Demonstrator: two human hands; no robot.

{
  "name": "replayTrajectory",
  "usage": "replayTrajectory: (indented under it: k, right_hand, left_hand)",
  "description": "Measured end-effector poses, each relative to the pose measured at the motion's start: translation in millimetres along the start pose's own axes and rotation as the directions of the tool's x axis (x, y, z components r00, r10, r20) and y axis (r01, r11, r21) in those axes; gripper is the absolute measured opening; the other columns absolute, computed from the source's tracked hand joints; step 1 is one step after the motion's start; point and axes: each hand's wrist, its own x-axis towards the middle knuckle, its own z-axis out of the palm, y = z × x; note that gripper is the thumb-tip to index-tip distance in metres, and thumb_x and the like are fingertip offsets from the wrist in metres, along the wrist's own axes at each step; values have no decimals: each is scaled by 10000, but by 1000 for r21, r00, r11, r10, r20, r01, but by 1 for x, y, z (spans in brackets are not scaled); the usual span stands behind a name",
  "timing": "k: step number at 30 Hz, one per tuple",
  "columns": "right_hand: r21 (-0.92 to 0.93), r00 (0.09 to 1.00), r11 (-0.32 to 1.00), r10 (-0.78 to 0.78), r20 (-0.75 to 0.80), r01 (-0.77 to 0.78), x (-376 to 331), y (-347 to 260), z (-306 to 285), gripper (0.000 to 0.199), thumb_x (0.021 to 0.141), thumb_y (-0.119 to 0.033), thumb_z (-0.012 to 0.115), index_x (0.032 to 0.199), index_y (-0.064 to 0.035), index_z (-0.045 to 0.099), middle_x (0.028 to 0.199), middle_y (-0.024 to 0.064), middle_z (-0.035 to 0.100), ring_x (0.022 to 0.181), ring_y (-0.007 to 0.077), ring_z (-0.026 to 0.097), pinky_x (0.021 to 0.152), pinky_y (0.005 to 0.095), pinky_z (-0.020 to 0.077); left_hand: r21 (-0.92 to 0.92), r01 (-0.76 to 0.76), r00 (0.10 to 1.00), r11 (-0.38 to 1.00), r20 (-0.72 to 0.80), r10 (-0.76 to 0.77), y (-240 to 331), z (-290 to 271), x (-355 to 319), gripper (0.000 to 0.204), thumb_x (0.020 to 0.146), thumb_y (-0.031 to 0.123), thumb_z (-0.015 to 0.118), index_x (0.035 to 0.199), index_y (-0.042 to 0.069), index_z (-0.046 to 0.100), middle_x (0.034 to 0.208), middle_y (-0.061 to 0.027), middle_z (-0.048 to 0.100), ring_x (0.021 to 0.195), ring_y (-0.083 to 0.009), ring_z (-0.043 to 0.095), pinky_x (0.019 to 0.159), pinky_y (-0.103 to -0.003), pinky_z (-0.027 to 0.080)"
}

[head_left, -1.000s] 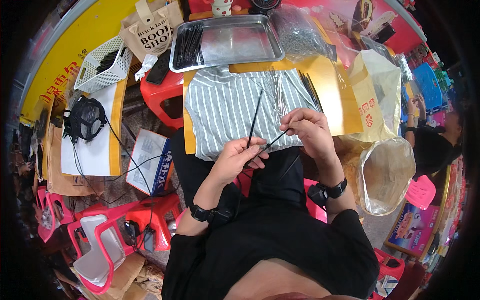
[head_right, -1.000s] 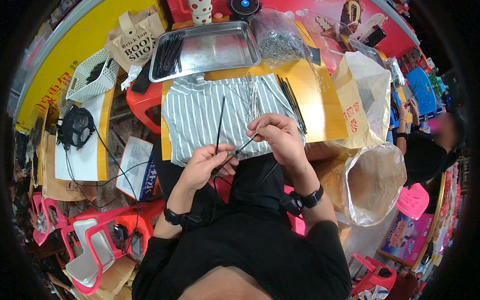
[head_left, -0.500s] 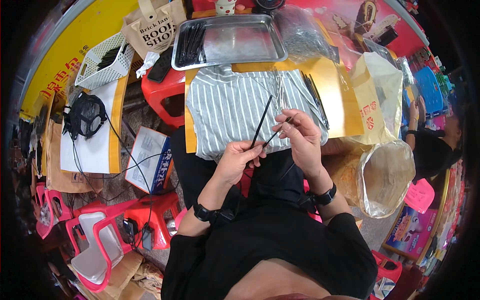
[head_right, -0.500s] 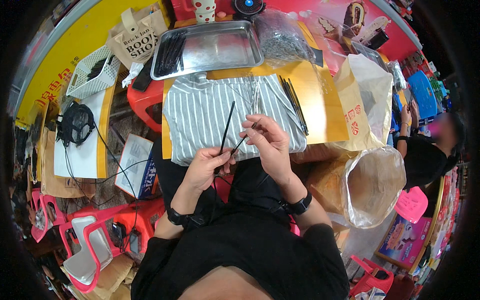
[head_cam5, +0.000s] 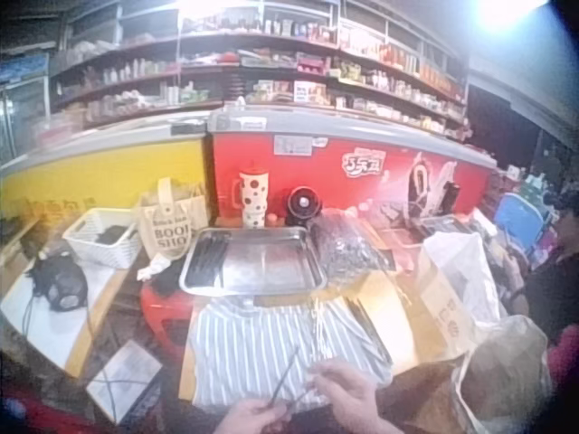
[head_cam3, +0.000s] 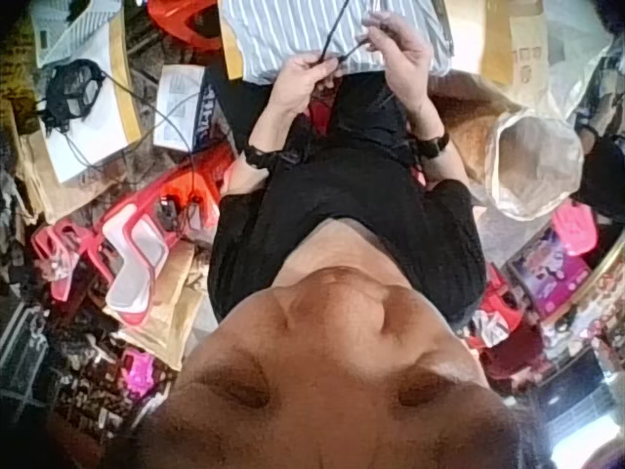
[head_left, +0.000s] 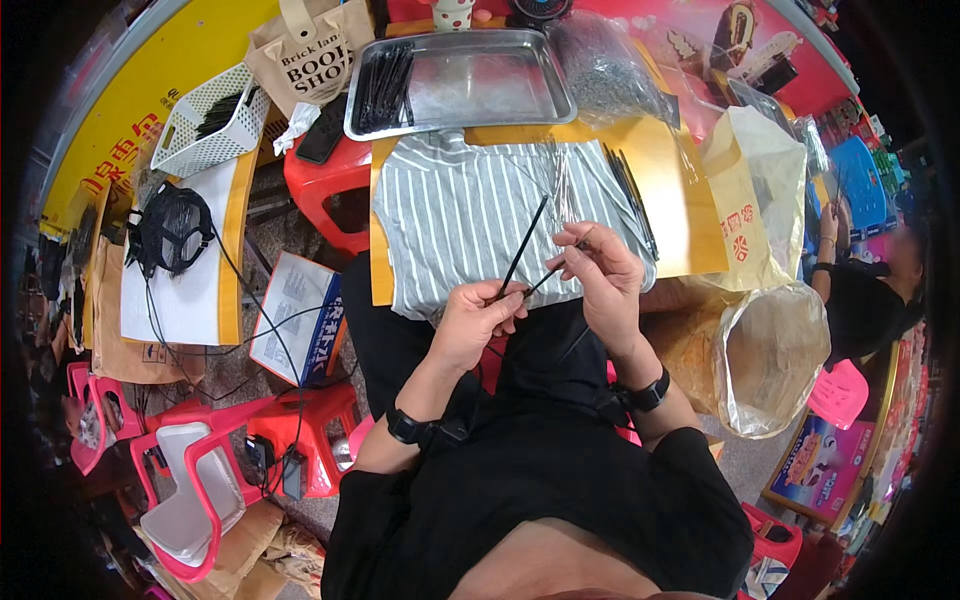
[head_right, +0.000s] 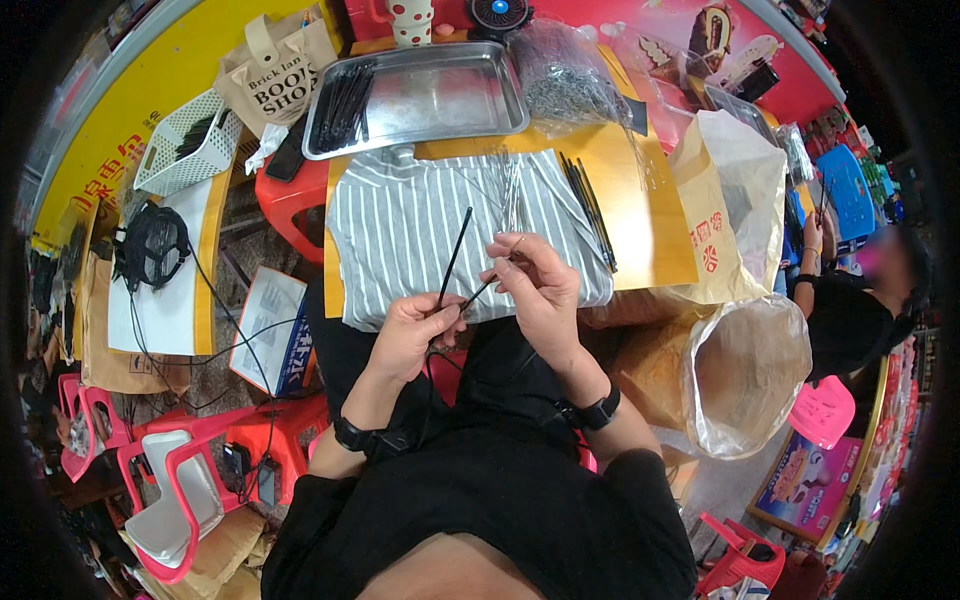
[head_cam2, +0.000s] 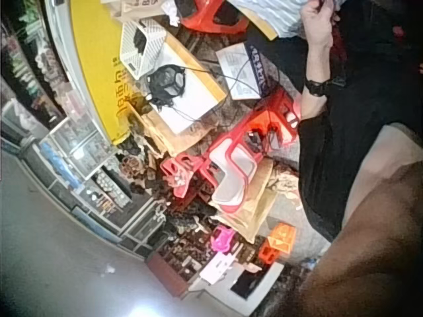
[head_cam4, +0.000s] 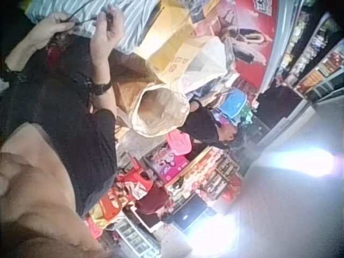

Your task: Inspecting, sorting, and bundling long thin sticks for packaging.

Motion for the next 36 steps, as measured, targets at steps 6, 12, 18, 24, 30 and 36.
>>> replayTrajectory:
  k: [6,12,18,24,30,36]
  right_hand:
    - [83,985,994,82,-154,-69,-13,16,17,403,876,30,573,1261,13,451,886,45,593,788,91,590,699,207,462]
    - [-29,993,996,87,-85,-90,-29,32,26,334,865,36,591,1178,37,475,890,29,561,810,64,544,720,200,442]
    - [-123,994,992,29,-102,-42,-27,32,31,301,858,31,589,1137,40,478,868,30,552,764,67,547,682,205,450]
    - [80,993,991,108,-52,-103,-17,28,27,377,865,38,575,1216,27,439,933,54,575,838,85,556,728,213,446]
    - [50,991,991,129,-45,-127,-10,23,-5,443,877,33,562,1294,-2,414,1041,83,567,943,111,542,812,229,441]
    - [-92,991,989,107,-80,-114,-2,44,-17,240,844,9,600,1083,6,580,973,50,597,875,105,572,740,232,457]
  left_hand:
    - [18,-71,997,997,-21,71,-1,6,0,167,910,95,611,1047,15,661,762,-2,631,606,-31,519,521,-162,375]
    - [-23,-110,993,994,-51,108,-4,9,1,147,910,79,605,1026,12,666,756,7,624,634,-27,528,519,-165,370]
    - [-3,-148,984,989,-103,147,-5,11,0,136,905,76,609,1006,6,666,749,3,626,628,-26,533,518,-164,368]
    - [56,-118,987,991,-101,123,13,2,5,177,902,54,588,1054,-10,651,764,-6,631,611,-31,522,515,-167,378]
    - [523,-328,838,787,-224,498,146,-45,67,394,828,-1,555,1220,8,590,806,-18,640,662,-57,538,584,-181,408]
    - [995,67,602,-73,18,798,217,-119,171,384,728,-7,475,1075,-61,629,837,-257,654,836,-387,641,758,-447,484]
